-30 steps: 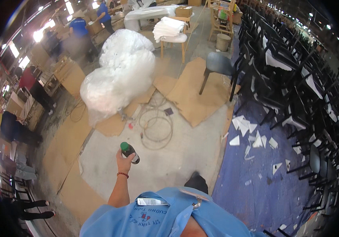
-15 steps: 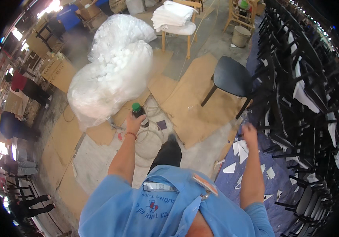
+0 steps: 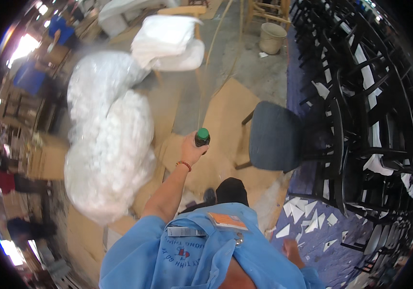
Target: The person picks up a dark plastic bottle, wipes it with a cloth, applies a white label, and writes on the label with a marker. The person then places the labeled bottle on a wooden surface.
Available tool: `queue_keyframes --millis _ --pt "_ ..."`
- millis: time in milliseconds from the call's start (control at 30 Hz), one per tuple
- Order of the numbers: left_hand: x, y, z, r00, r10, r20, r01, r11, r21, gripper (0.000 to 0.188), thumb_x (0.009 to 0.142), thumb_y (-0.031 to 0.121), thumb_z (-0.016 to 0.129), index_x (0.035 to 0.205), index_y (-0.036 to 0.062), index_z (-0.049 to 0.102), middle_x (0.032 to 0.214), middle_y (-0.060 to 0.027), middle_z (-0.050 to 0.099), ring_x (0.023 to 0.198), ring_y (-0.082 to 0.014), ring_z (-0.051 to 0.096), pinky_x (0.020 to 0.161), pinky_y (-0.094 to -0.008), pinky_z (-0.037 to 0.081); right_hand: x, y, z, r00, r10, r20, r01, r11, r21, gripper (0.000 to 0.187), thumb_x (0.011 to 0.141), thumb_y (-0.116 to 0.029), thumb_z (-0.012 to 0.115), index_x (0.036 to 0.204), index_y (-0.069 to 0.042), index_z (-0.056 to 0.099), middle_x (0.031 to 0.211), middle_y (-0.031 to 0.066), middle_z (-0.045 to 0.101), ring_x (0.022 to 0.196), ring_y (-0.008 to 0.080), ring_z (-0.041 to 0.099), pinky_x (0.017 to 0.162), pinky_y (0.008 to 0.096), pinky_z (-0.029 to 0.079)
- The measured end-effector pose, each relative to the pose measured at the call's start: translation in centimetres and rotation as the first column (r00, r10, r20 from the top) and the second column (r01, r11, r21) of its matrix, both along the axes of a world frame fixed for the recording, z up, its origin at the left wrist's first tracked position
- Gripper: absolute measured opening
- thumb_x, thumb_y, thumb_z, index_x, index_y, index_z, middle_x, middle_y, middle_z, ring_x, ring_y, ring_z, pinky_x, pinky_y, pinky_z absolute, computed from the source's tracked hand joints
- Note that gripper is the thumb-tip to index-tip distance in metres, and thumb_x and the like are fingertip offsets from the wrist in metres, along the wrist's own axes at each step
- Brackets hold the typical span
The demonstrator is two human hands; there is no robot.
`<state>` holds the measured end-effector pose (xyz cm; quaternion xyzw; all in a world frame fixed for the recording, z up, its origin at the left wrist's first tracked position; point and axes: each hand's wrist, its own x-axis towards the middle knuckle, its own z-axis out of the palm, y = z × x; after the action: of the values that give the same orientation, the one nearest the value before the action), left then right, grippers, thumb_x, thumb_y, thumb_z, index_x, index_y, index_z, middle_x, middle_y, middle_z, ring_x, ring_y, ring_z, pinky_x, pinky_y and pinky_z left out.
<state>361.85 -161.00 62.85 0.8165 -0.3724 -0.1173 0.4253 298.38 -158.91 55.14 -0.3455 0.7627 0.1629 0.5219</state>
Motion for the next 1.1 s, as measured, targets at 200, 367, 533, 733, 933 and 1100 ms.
queue_keyframes --millis 200,367,533,733,933,1100 --pt "8.4 -23.4 3.0 0.958 -0.239 -0.156 0.234 0.971 -0.050 0.055 0.062 0.018 0.082 0.112 0.0004 0.064 0.106 -0.0186 0.067 0.105 -0.0349 0.061 0.096 -0.0438 0.046 6.1 0.3 -0.7 0.846 -0.463 -0.262 0.530 0.783 0.327 0.016 0.093 -0.024 0.060 0.107 -0.016 0.058 0.086 0.0073 0.056 0.075 0.0218 0.054 0.061 0.0419 0.047" --pt "11.6 -43.9 5.3 0.952 -0.301 -0.053 0.290 0.944 -0.154 0.062 0.067 0.018 0.082 0.121 -0.0022 0.059 0.115 -0.0178 0.065 0.110 -0.0326 0.061 0.099 -0.0404 0.046 22.2 -21.0 -2.8 0.828 0.538 0.156 -0.553 0.830 0.077 0.013 0.089 -0.022 0.062 0.091 -0.010 0.067 0.073 0.0062 0.062 0.059 0.0229 0.057 0.057 0.0407 0.048" --pt "13.6 -62.1 5.1 0.929 -0.293 -0.226 0.250 0.947 -0.200 0.060 0.068 0.018 0.080 0.120 -0.0018 0.058 0.115 -0.0177 0.064 0.108 -0.0337 0.061 0.097 -0.0405 0.046 35.3 -47.1 1.5 0.895 -0.221 0.388 0.337 0.903 -0.265 0.047 0.087 -0.023 0.065 0.130 -0.003 0.057 0.098 0.0103 0.068 0.078 0.0209 0.065 0.061 0.0345 0.052" --pt "22.0 -81.3 0.5 0.955 -0.255 -0.151 0.212 0.944 -0.254 0.052 0.067 0.018 0.079 0.113 0.0004 0.062 0.108 -0.0180 0.065 0.104 -0.0345 0.062 0.094 -0.0403 0.047 50.4 -76.7 8.4 0.835 -0.010 0.550 0.386 0.723 -0.573 0.043 0.086 -0.021 0.064 0.124 -0.001 0.061 0.102 0.0112 0.068 0.081 0.0187 0.065 0.065 0.0325 0.052" --pt "28.6 -99.3 -1.1 0.965 -0.146 -0.219 0.096 0.970 -0.224 0.067 0.068 0.023 0.081 0.125 -0.0015 0.056 0.119 -0.0233 0.061 0.113 -0.0388 0.057 0.100 -0.0427 0.043 48.4 -88.9 0.0 0.998 0.041 -0.045 -0.061 0.707 -0.705 0.024 0.084 -0.018 0.061 0.101 -0.002 0.070 0.079 0.0104 0.070 0.070 0.0220 0.065 0.063 0.0338 0.050" --pt "41.1 -104.8 -3.2 0.970 0.051 -0.238 -0.067 0.996 -0.058 0.073 0.068 0.025 0.083 0.129 -0.0038 0.054 0.122 -0.0241 0.060 0.117 -0.0381 0.056 0.101 -0.0420 0.043 49.4 -88.8 -1.0 0.997 -0.059 -0.048 0.053 0.991 -0.126 0.021 0.086 -0.019 0.058 0.098 -0.006 0.070 0.077 0.0095 0.068 0.069 0.0246 0.064 0.060 0.0362 0.049"
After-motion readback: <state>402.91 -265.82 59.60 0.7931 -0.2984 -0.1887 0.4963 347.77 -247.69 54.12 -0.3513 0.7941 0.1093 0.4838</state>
